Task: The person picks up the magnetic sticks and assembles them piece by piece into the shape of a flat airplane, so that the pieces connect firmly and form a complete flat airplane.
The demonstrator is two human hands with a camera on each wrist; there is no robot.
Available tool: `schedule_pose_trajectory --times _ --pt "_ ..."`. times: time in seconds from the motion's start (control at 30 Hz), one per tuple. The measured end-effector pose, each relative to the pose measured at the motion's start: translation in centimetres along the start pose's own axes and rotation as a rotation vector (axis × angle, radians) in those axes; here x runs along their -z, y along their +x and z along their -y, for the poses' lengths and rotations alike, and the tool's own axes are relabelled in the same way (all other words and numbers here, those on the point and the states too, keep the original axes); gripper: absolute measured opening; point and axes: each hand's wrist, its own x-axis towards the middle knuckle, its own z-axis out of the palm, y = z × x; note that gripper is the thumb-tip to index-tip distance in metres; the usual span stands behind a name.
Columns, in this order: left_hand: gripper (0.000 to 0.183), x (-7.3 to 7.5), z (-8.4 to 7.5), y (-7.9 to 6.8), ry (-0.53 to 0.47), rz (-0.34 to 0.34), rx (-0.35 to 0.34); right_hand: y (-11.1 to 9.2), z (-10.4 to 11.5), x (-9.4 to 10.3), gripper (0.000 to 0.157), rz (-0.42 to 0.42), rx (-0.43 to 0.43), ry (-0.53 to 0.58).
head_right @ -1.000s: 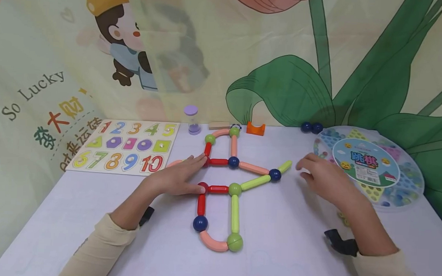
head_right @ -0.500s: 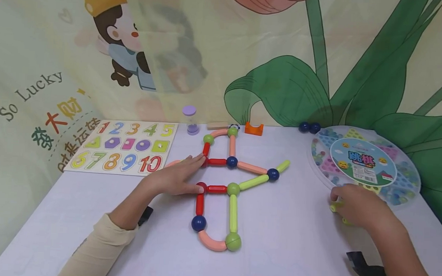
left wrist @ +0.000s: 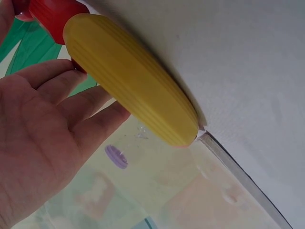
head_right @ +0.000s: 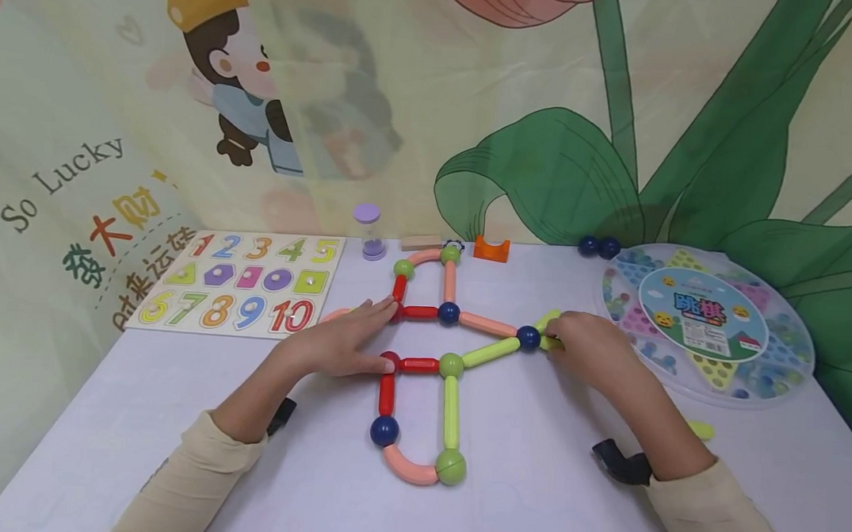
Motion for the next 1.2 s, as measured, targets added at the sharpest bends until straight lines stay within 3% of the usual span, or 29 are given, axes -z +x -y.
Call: schedule_pose_trajectory --times 0.17,0.3,0.43,0.57,0.7,0.8,1.03,1.2 --pt "0.090 -0.1 0.0 0.0 -0.003 0.002 -0.003 0.9 -0.2 1.1 0.016 0.042 -0.010 0.105" --pt "0.090 0.0 -0.1 0.0 0.008 0.001 0.002 2.5 -3.2 3.5 0.019 -0.045 -0.055 0.172" --pt "0.090 0.2 0.0 -0.1 0.013 -0.003 0.014 6.1 -7.0 4.8 0.034 -0.123 -0.163 0.164" --pt "0.090 0.1 0.0 -0.3 -0.005 0.000 0.014 9.2 -9.0 4.4 0.048 -0.047 -0.188 0.125" --pt "0.090 0.1 0.0 -0.4 -0.010 -0.002 0.012 10.8 -8.7 4.0 0.052 -0.004 -0.160 0.066" --pt "0.090 0.0 0.0 -0.3 -0.006 -0.007 0.010 11.2 -8.0 4.2 0.048 -0.013 -0.180 0.029" --pt "0.091 -0.2 -0.2 -0.1 -0.013 -0.004 0.004 10.5 -7.7 4.3 0.022 0.048 -0.173 -0.031" --pt "0.091 0.0 -0.1 -0.2 0.004 -0.008 0.001 9.5 -7.5 4.3 0.032 -0.042 -0.167 -0.038"
